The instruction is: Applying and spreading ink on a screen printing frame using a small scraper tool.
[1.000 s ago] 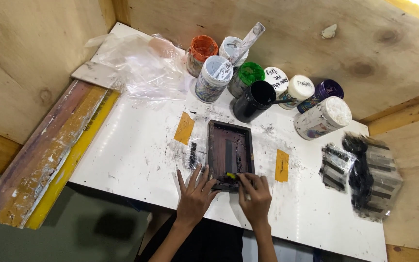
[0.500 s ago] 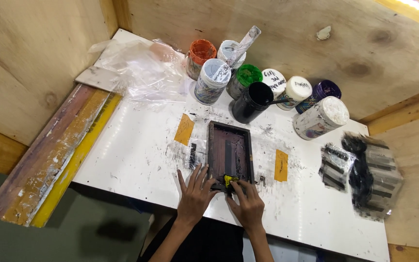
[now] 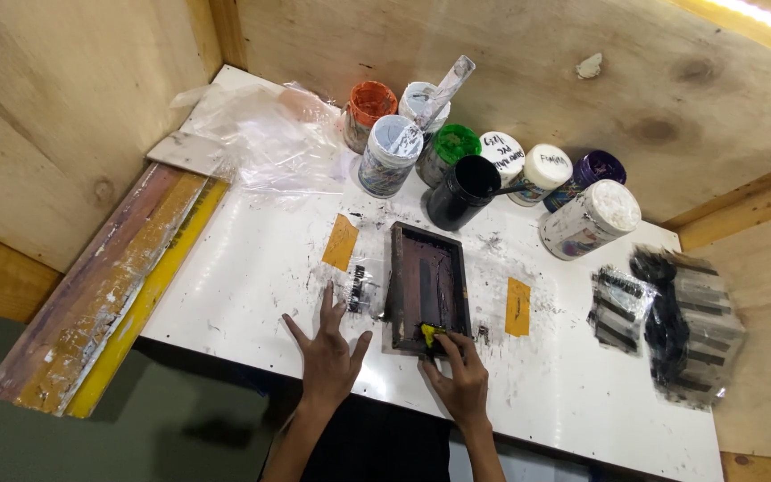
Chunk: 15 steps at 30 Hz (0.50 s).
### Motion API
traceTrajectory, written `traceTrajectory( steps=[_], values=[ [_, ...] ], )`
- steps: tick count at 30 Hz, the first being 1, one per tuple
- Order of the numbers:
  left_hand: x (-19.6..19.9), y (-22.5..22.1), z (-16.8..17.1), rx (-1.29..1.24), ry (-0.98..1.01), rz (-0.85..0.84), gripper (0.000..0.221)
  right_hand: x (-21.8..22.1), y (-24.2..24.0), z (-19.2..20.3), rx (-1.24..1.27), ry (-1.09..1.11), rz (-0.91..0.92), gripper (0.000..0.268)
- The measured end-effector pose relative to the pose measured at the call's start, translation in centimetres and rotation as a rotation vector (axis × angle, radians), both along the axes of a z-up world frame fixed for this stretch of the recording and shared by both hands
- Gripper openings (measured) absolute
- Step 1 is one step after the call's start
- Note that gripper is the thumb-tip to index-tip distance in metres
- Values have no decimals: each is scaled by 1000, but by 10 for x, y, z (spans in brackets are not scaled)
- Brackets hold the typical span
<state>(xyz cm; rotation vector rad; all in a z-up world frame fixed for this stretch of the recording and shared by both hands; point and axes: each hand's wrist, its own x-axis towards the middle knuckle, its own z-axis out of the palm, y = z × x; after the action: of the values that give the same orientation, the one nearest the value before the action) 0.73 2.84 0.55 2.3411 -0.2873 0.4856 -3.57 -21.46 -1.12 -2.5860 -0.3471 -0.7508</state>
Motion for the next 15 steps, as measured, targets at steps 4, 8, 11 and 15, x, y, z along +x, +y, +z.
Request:
traceTrajectory(
  steps=[4, 8, 11, 15],
  values=[
    [2, 2, -3, 83, -93, 11, 71, -2, -15, -10, 42, -65, -17, 53],
    [1, 6, -1, -7, -12, -54, 64, -9, -39, -16, 141, -128, -165, 54],
    [-2, 7, -4, -86, -34, -60, 70, -16, -56, -6, 162, -206, -224, 51],
    [-10, 8, 1, -241, -111, -43, 49, -27, -55, 29, 100, -291, -257, 41]
  ],
)
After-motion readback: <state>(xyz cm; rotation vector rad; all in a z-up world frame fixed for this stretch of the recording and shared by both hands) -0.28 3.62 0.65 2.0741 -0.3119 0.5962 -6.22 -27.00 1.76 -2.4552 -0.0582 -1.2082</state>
